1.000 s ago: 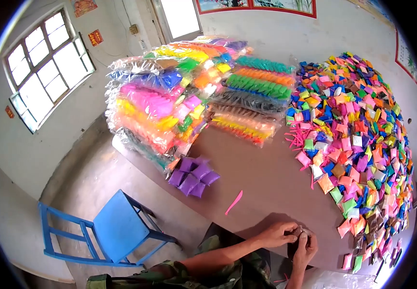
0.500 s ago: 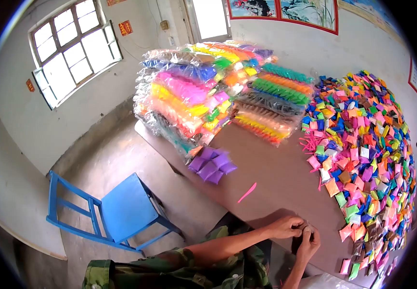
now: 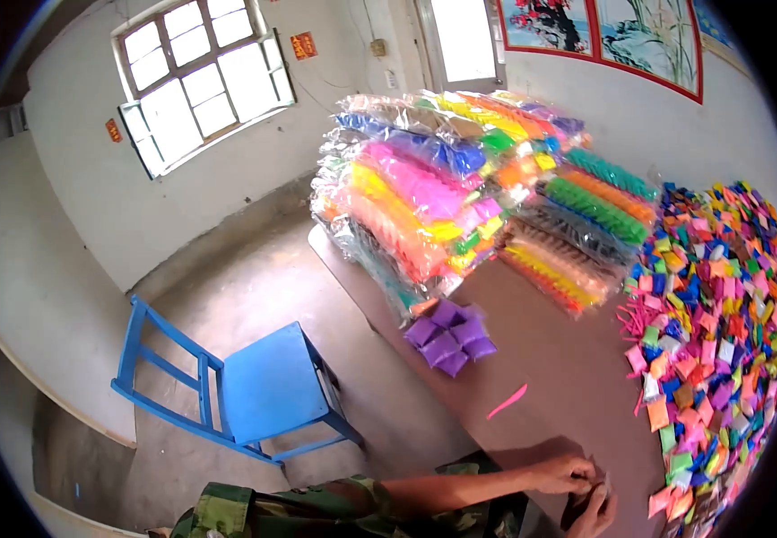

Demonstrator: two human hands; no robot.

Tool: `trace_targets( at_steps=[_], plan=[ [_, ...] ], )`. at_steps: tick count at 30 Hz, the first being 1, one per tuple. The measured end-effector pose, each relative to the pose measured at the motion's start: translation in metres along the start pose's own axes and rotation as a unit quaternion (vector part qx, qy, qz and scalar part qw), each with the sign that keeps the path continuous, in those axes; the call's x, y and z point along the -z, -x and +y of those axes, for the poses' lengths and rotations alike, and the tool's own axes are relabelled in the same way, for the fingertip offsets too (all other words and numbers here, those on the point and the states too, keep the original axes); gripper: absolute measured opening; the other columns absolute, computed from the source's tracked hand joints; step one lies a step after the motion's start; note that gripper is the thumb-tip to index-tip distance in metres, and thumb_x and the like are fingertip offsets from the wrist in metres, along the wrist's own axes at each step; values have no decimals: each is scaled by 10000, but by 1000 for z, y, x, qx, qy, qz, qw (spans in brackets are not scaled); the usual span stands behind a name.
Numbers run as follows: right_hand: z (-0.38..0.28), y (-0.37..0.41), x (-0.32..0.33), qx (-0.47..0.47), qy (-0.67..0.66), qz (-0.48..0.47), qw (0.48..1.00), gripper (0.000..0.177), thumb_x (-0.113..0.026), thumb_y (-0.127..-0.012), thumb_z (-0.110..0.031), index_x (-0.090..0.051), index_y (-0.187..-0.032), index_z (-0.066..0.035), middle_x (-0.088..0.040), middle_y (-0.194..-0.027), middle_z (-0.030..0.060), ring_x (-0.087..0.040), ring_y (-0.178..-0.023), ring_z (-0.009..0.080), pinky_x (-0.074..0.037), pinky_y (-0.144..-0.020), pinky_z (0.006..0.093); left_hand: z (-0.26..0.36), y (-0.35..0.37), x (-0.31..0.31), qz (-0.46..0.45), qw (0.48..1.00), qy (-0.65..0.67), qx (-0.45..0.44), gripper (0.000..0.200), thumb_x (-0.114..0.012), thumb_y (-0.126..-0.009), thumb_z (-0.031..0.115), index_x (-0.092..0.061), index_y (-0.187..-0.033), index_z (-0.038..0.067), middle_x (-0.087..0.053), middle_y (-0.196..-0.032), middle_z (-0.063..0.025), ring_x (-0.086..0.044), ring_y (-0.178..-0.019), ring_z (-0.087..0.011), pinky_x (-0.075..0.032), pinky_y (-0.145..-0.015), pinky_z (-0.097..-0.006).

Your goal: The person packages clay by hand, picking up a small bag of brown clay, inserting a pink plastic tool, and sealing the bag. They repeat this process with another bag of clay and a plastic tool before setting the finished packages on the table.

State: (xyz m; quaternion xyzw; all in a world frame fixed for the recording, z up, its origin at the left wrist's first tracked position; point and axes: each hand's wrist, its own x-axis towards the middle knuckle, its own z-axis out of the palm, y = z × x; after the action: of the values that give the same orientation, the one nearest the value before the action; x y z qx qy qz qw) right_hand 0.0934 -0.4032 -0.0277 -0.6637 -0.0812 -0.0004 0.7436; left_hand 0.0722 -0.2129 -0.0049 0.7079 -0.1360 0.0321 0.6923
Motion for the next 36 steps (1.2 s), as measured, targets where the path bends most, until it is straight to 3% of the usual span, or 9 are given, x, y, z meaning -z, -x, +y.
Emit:
trace_targets(
  at_steps=[2, 4, 6, 10, 12, 14, 18, 20, 36],
  plan=[
    [0, -5, 0, 4, 34, 14, 999, 236, -638, -1076, -210, -698, -1054, 17, -646, -945, 16, -568, -874, 114, -483, -765, 281, -21, -3, -8, -18, 995, 100, 15, 191, -718, -928, 88, -677, -1059, -45, -728, -951, -94, -666, -877, -163, -534, -770, -352],
    [-2, 6, 5, -102, 145, 51, 983, 580, -718, -1023, -428, -700, -1317, 72, -734, -1273, 194, -682, -1092, 283, -562, -924, 417, -3, 4, -6, 4, 996, 85, 14, 244, -732, -921, 127, -667, -1077, -49, -717, -954, -113, -667, -876, -196, -527, -778, -374],
    [12, 7, 17, -123, 141, 47, 981, 590, -705, -1037, -431, -686, -1335, 77, -725, -1279, 185, -675, -1094, 276, -557, -915, 418, 9, 10, -6, 37, 999, -23, -4, 290, -742, -917, 167, -663, -1087, -54, -707, -959, -140, -671, -882, -243, -521, -792, -398],
    [-3, 4, 6, -69, 99, 65, 991, 471, -750, -1031, -302, -710, -1274, 100, -748, -1192, 188, -693, -1024, 258, -587, -865, 384, 20, 7, -8, -4, 996, -70, 58, 287, -751, -900, 196, -671, -1079, -13, -692, -918, -150, -665, -845, -260, -521, -765, -409],
    [0, 8, -4, 31, 18, 41, 998, 237, -649, -1071, -209, -700, -1049, 22, -643, -916, 10, -561, -833, 113, -475, -740, 279, 25, 8, -1, -3, 987, -152, 55, 241, -753, -906, 195, -662, -1022, 6, -673, -872, -141, -648, -800, -234, -524, -733, -403],
    [-9, 13, 4, -7, 24, -5, 1000, 195, -653, -1035, -117, -732, -1020, 60, -711, -979, 73, -636, -883, 147, -524, -792, 311, 23, 11, 0, 27, 991, -132, -5, 233, -761, -924, 206, -641, -965, 11, -657, -833, -126, -630, -765, -202, -525, -707, -393],
    [-28, 20, -14, 35, 119, 60, 990, 94, -717, -955, -55, -753, -990, 25, -697, -925, 55, -638, -857, 141, -503, -765, 308, 32, 11, -2, 12, 996, -49, 70, 242, -785, -965, 224, -714, -1091, 30, -720, -897, -84, -673, -824, -140, -552, -740, -339],
    [-37, 19, -20, 32, 82, 52, 995, 104, -728, -954, -65, -768, -1003, 17, -702, -922, 60, -642, -875, 147, -503, -796, 313, 35, 11, 4, -19, 984, -74, 162, 286, -791, -970, 230, -710, -1155, 27, -716, -930, -66, -670, -861, -115, -555, -770, -314],
    [-52, 14, -17, 46, 77, 26, 996, 154, -780, -964, -135, -799, -1028, 4, -700, -856, 71, -627, -801, 148, -497, -714, 303, 42, 8, -1, -20, 979, -97, 181, 267, -815, -952, 244, -743, -1119, 48, -765, -913, -66, -687, -819, -121, -556, -764, -331]
  ],
)
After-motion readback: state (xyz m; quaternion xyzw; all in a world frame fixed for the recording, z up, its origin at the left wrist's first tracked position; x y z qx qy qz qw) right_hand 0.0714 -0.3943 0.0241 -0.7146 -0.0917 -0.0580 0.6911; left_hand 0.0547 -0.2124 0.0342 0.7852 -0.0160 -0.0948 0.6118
